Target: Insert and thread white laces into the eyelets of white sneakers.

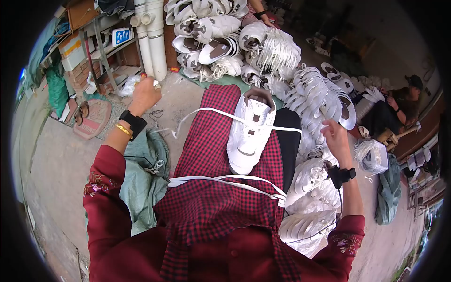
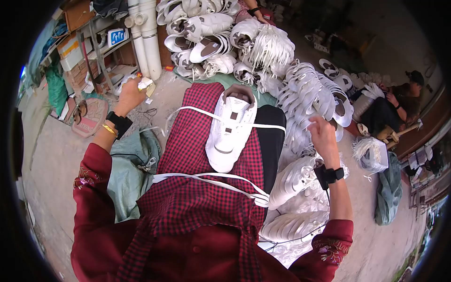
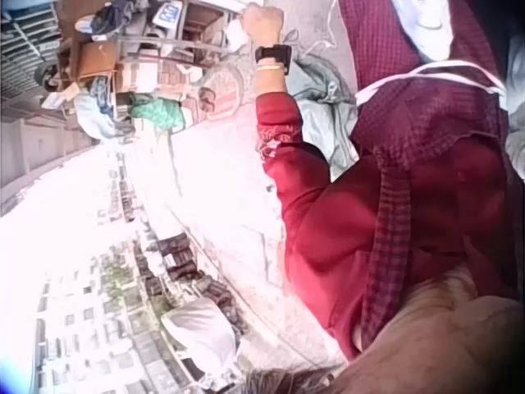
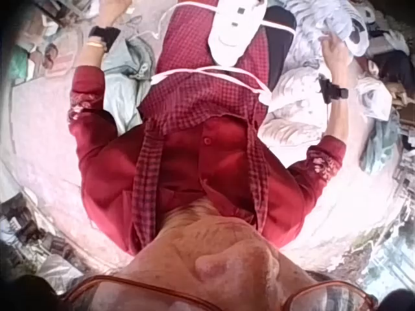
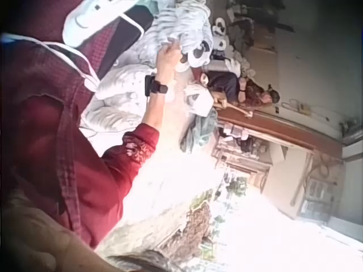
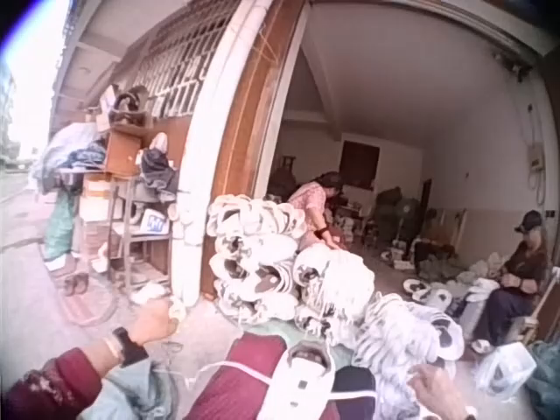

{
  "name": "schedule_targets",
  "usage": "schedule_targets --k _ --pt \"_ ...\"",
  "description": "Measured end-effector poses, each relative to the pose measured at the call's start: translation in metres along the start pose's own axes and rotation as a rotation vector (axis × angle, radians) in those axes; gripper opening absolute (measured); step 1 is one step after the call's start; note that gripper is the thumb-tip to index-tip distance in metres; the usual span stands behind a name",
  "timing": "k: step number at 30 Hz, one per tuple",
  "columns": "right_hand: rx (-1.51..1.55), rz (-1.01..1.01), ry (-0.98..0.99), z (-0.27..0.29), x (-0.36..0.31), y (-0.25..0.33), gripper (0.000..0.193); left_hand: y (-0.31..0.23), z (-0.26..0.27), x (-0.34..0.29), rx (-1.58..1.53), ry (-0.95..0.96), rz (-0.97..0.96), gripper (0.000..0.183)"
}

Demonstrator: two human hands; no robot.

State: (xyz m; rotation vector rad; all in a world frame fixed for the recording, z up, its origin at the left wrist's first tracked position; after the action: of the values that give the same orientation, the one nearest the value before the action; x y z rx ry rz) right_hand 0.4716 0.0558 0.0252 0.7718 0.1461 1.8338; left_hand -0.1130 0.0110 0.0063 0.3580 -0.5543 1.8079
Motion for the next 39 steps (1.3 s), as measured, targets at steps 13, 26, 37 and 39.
schedule_targets --k 13,26,37,39 --pt "0.062 0.607 0.183 -0.074 -0.01 0.153 0.018 -0.18 0.0 -0.07 -0.604 0.153 -0.957 0.014" --pt "-0.492 0.409 -0.039 0.091 -0.028 0.009 0.005 0.044 0.069 -0.014 -0.151 -0.199 -0.559 0.015" --pt "-0.858 -0.107 -0.366 0.3 -0.107 -0.076 0.015 0.228 0.197 0.004 0.134 -0.48 -0.188 0.026" --pt "-0.927 -0.005 -0.456 0.313 -0.117 -0.082 0.015 0.241 0.216 -0.004 0.141 -0.561 -0.199 0.026"
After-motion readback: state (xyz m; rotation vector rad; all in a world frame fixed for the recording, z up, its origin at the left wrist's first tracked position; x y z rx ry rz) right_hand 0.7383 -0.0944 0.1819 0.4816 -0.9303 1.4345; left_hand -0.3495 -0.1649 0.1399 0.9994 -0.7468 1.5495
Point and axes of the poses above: each hand's wrist, its own x-axis towards the middle knuckle, its own z-axis out of the back of the hand, y = z × x, the point moved 4 cm from there along x, towards the middle knuckle, and after that the axes turned 4 degrees about -y, right-handed, at the moved point
